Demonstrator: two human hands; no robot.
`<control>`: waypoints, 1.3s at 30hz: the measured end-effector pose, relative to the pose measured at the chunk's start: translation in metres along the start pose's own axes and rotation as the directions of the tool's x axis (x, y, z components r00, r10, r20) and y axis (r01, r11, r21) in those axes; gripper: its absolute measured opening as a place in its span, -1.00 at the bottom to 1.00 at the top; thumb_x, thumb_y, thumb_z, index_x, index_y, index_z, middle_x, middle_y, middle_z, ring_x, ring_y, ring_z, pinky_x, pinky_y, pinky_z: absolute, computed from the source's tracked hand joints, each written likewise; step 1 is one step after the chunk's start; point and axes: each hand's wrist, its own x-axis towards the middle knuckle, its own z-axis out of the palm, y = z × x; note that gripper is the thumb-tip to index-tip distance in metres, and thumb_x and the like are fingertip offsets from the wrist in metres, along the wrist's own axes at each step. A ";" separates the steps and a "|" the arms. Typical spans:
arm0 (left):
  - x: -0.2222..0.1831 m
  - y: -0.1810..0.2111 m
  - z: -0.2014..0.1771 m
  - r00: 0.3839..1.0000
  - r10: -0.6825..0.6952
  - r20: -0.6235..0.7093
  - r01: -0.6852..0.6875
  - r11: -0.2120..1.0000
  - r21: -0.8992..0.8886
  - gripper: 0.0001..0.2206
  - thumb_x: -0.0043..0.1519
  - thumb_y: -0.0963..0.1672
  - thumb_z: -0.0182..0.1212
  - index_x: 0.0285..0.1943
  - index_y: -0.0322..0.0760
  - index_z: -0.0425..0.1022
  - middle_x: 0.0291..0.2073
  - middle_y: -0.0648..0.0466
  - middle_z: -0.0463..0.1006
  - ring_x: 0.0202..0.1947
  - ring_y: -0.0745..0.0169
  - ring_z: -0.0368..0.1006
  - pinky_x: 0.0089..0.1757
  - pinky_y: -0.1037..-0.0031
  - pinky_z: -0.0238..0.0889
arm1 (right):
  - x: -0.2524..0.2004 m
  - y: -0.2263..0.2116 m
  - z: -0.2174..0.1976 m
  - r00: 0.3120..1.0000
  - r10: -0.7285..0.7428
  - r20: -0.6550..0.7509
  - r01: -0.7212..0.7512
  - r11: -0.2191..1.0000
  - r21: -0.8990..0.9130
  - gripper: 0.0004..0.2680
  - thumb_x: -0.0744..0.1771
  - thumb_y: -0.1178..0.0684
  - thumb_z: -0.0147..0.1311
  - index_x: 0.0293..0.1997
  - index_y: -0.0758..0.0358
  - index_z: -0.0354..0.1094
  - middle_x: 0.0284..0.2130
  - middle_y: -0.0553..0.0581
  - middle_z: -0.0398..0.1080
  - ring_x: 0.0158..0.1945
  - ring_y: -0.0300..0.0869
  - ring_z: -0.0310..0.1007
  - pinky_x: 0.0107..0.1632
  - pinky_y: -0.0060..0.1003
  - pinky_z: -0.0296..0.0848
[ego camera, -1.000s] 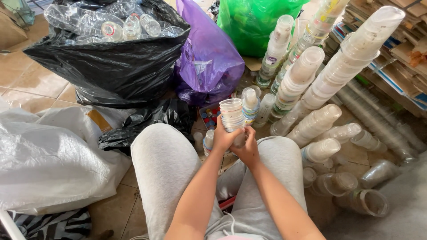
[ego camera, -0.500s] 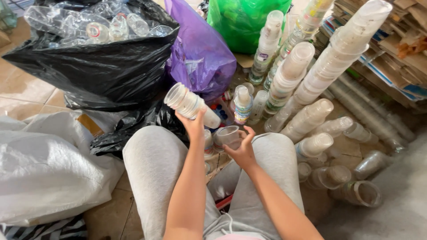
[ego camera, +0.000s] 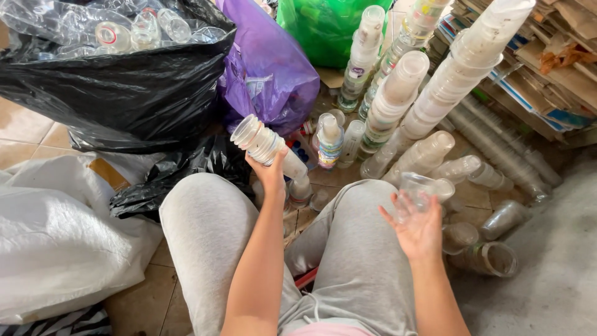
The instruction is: The person sorts and stacks clear plastic cups into organized columns.
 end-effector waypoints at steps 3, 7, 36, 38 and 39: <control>-0.005 -0.001 -0.001 0.997 -0.052 0.054 0.048 0.997 0.063 -0.01 -0.08 -0.15 0.66 0.50 -0.24 0.00 0.42 -0.27 0.09 0.47 -0.12 -0.02 0.37 0.01 -0.23 | 0.003 -0.026 -0.021 0.999 -0.027 0.027 0.028 0.998 -0.054 -0.72 0.33 -0.47 0.09 -0.04 -0.28 0.44 0.04 0.18 0.52 -0.03 0.04 0.60 -0.36 -0.19 0.55; -0.009 0.012 -0.007 0.983 -0.067 0.171 0.068 0.998 0.000 -0.17 -0.03 -0.17 0.44 0.42 -0.26 0.00 0.17 -0.10 0.36 0.07 0.11 0.40 0.06 0.34 0.28 | -0.024 -0.085 -0.007 0.926 -0.372 -0.064 0.334 0.886 -0.322 -0.80 0.42 -0.02 -0.13 0.20 -0.09 0.19 -0.18 -0.01 0.50 -0.25 -0.12 0.56 -0.54 -0.46 0.43; -0.023 -0.019 0.010 0.963 -0.216 0.164 0.213 0.976 0.034 -0.08 -0.09 -0.21 0.59 0.46 -0.25 0.05 0.31 -0.24 0.17 0.30 -0.02 0.14 0.26 0.08 0.02 | 0.057 -0.052 0.013 0.584 -0.468 0.663 0.236 -0.683 -0.691 -0.46 0.15 -0.17 0.30 0.25 0.06 0.34 0.18 0.19 0.28 0.26 0.19 0.15 0.11 0.30 0.18; -0.031 -0.004 0.016 0.932 -0.309 0.187 0.311 0.950 0.023 -0.12 -0.06 -0.17 0.57 0.46 -0.10 0.10 0.27 -0.17 0.25 0.21 0.02 0.26 0.15 0.16 0.19 | 0.069 -0.033 0.022 0.469 -0.445 0.763 0.454 -0.620 -0.640 -0.56 0.20 -0.15 0.26 0.16 0.11 0.37 0.06 0.17 0.36 0.19 0.13 0.27 0.20 0.17 0.18; -0.034 0.003 0.021 0.887 -0.398 0.233 0.404 0.914 0.024 -0.16 -0.04 -0.14 0.54 0.45 0.05 0.15 0.23 -0.10 0.33 0.12 0.06 0.38 0.05 0.23 0.35 | 0.074 -0.022 0.026 0.334 -0.460 0.823 0.634 -0.536 -0.557 -0.66 0.26 -0.13 0.22 0.07 0.17 0.40 -0.06 0.16 0.44 0.12 0.06 0.39 0.28 0.04 0.17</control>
